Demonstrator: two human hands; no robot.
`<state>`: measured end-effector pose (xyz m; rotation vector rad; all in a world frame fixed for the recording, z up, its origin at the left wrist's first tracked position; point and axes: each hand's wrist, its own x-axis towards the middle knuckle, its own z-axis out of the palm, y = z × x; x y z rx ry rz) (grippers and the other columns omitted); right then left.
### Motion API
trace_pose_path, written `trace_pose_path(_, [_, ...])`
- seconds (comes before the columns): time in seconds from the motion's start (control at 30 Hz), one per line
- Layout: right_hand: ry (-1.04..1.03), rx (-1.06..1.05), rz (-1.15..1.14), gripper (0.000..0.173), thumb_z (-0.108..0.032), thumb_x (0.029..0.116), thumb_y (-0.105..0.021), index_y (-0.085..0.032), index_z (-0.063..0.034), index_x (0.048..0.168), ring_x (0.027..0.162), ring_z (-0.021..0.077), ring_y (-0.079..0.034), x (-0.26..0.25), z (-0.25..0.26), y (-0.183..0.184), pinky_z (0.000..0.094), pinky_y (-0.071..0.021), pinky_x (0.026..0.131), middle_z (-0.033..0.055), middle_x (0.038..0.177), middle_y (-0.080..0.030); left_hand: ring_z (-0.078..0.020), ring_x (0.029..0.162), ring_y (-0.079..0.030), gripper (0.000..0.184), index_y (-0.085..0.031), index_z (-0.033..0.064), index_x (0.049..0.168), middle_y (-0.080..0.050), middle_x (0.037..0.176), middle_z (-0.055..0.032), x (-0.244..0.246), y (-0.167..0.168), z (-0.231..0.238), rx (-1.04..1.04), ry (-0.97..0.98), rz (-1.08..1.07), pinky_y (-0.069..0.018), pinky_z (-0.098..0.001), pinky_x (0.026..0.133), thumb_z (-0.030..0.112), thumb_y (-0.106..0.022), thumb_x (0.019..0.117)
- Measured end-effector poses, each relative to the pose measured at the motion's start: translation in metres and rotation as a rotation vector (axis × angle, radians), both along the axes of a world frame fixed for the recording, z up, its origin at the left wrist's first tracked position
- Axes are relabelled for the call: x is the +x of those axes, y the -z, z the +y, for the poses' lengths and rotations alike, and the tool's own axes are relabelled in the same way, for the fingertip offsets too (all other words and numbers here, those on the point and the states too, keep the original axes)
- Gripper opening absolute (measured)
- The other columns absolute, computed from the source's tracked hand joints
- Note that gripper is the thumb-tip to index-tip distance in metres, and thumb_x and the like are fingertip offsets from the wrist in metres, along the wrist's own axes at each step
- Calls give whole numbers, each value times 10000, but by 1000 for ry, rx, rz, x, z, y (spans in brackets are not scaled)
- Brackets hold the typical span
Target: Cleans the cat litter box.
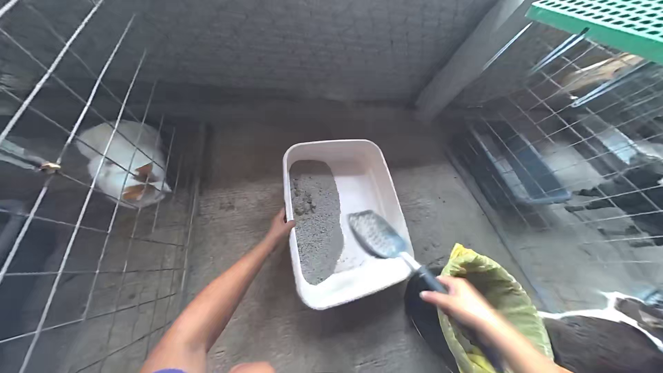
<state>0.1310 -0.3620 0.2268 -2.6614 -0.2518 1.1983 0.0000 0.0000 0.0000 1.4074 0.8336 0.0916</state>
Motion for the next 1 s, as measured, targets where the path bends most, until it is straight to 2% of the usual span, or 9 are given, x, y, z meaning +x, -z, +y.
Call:
trace_pose_path(0.1, [41, -37, 114, 413, -169, 893, -796, -655, 74, 1195, 932, 396, -666, -62, 11, 72, 566, -522, 870, 278, 1036, -680, -335, 1203, -617, 696, -303, -94, 1542, -566, 1354, -320, -16, -27, -17, 94, 9, -59, -499, -449, 1033, -50, -600, 914])
trace_pose_path(0.23, [116, 38, 169, 488, -203, 874, -822, -640, 66, 1238, 909, 381, -702, -124, 16, 127, 550, -560, 857, 266, 1040, -697, -318, 1314, -576, 747, -286, -65, 1570, -535, 1448, -282, -30, -55, -44, 215, 95, -58, -462, -443, 1109, 54, -629, 917])
trace_pose_path(0.3, [180, 188, 67, 449, -192, 852, -833, -665, 74, 1173, 871, 360, -687, -135, 24, 145, 542, -548, 832, 252, 980, -697, -339, 1357, -539, 748, -319, -66, 1559, -489, 1497, -288, -34, -57, -56, 274, 113, -76, -438, -464, 1130, 89, -639, 902])
trace_pose_path(0.4, [251, 379, -79, 408, -168, 831, -831, -694, 60, 1140, 862, 335, -699, -126, 49, 156, 540, -557, 821, 220, 949, -716, -336, 1292, -589, 702, -399, -93, 1511, -415, 1545, -313, -42, -54, -69, 326, 77, -160, -523, -436, 1025, 72, -646, 875])
trace_pose_path(0.5, [269, 487, -175, 408, -157, 819, -826, -702, 49, 1147, 781, 313, -695, -107, 73, 159, 536, -564, 755, 200, 905, -719, -287, 1200, -652, 707, -394, -94, 1516, -399, 1552, -316, -44, -48, -77, 338, 40, -231, -580, -381, 924, 64, -654, 877])
trace_pose_path(0.63, [252, 553, -230, 408, -169, 822, -837, -710, 46, 1143, 746, 306, -687, -77, 94, 150, 531, -564, 733, 200, 892, -717, -285, 1189, -655, 732, -326, -75, 1552, -393, 1557, -305, -41, -50, -65, 323, 104, -156, -567, -389, 955, 157, -663, 945])
trace_pose_path(0.77, [213, 595, -314, 377, -159, 801, -850, -733, 43, 1097, 755, 292, -697, -63, 83, 144, 521, -566, 744, 183, 874, -730, -298, 1282, -607, 731, -273, -89, 1563, -547, 1428, -295, -33, -31, -40, 235, 80, -151, -480, -426, 1104, 161, -647, 986])
trace_pose_path(0.9, [209, 619, -339, 365, -149, 768, -851, -735, 51, 1050, 719, 251, -680, -61, 60, 142, 480, -561, 715, 163, 831, -719, -265, 1223, -635, 688, -200, -68, 1584, -560, 1397, -289, -28, -5, -21, 71, 6, -101, -508, -393, 1058, 93, -578, 1032])
trace_pose_path(1.0, [333, 568, -268, 357, -91, 778, -854, -722, 63, 1072, 669, 236, -643, -64, 58, 140, 451, -552, 670, 169, 824, -698, -309, 1201, -641, 627, -233, -34, 1584, -556, 1400, -290, -36, 19, -14, 9, -37, 0, -524, -451, 1023, 135, -544, 1066])
